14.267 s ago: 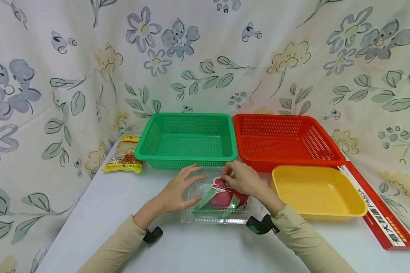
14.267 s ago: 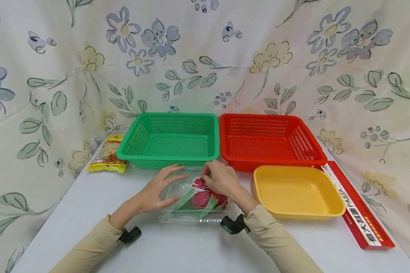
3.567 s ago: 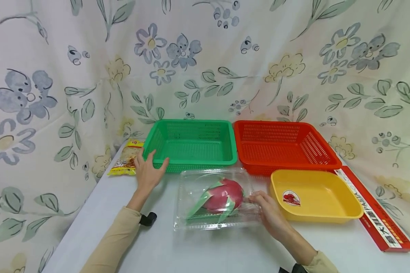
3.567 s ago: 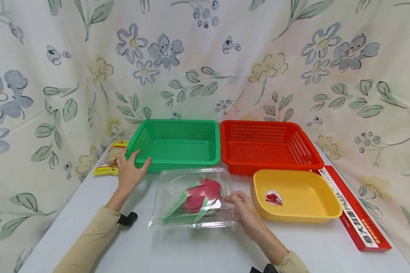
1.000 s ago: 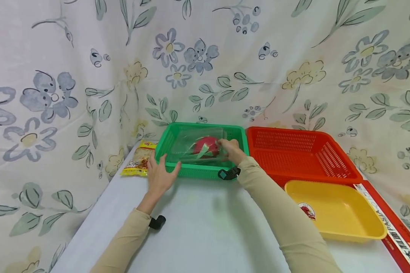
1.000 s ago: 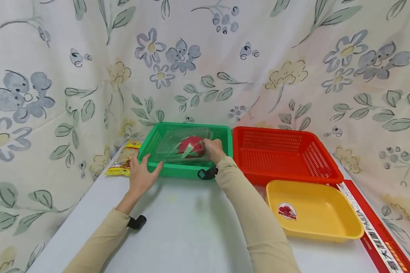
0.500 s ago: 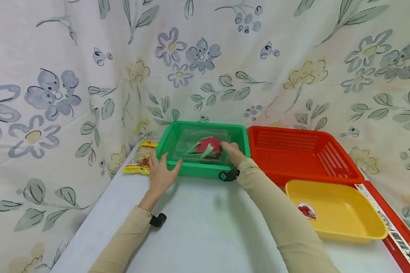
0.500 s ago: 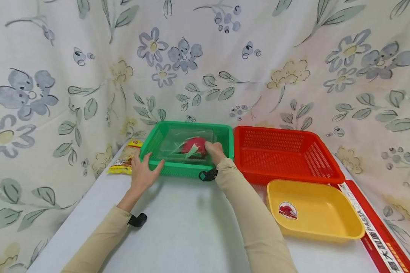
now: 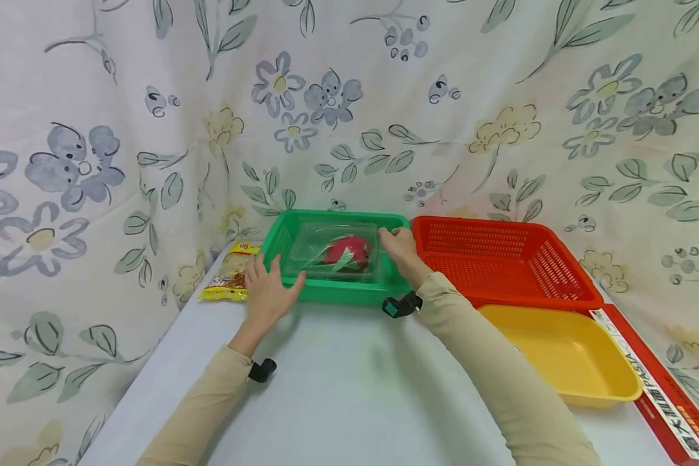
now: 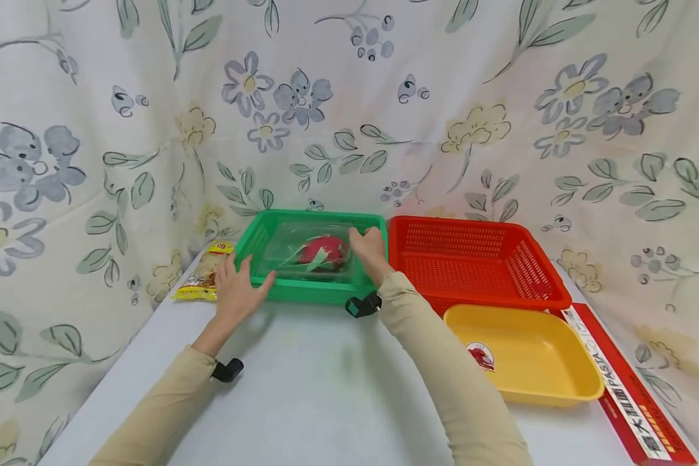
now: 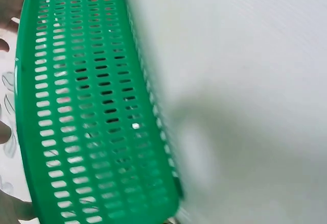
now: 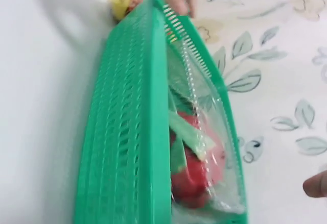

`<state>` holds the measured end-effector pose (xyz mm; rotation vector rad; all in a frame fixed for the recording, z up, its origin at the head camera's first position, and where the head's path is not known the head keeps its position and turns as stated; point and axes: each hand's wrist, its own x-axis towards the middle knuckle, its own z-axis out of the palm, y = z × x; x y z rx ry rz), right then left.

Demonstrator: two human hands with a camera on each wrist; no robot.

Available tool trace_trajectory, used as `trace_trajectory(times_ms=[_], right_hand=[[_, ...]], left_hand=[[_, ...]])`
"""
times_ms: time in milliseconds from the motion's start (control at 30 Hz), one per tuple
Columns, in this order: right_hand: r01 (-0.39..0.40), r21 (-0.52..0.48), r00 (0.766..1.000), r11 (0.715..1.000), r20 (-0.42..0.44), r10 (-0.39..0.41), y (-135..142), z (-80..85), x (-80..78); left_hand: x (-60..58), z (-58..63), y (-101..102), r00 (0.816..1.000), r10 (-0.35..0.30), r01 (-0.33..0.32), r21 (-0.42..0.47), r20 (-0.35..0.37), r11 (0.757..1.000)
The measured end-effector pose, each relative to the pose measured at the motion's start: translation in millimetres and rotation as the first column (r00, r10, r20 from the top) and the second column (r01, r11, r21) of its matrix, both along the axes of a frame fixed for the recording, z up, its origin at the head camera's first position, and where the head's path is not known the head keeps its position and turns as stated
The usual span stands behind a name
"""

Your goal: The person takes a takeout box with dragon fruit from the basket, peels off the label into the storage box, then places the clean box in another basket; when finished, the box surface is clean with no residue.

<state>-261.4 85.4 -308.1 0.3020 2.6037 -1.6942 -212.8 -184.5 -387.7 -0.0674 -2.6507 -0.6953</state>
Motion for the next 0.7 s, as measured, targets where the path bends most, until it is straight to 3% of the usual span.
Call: trace_trajectory(times_ms=[200, 367, 500, 700], right_hand=[[-0.045, 0.109, 0.993, 0.993, -0.101, 0.056, 21, 8.5, 23.5], [-0.040, 0.275, 0.973, 0.961, -0.207, 0.099, 50, 8.4, 47.2], [-0.027, 0.450, 0.953, 0.893, -0.257, 0.159, 67, 5.8, 62.7], [0.031, 0.655, 0.899, 0.755, -0.348, 0.266, 86, 1.2, 86.8]], left_hand=[[-1.3, 17.6, 26, 0.992, -0.119, 0.118, -0.024, -0.051, 0.993], [-2.2, 32.4, 58, 0.963, -0.242, 0.233, -0.083, -0.120, 0.969], [4.0, 35.2, 75, 0.935, -0.308, 0.287, -0.135, -0.174, 0.948], [16.9, 28.8, 91, 0.883, -0.384, 0.322, -0.247, -0.270, 0.914]])
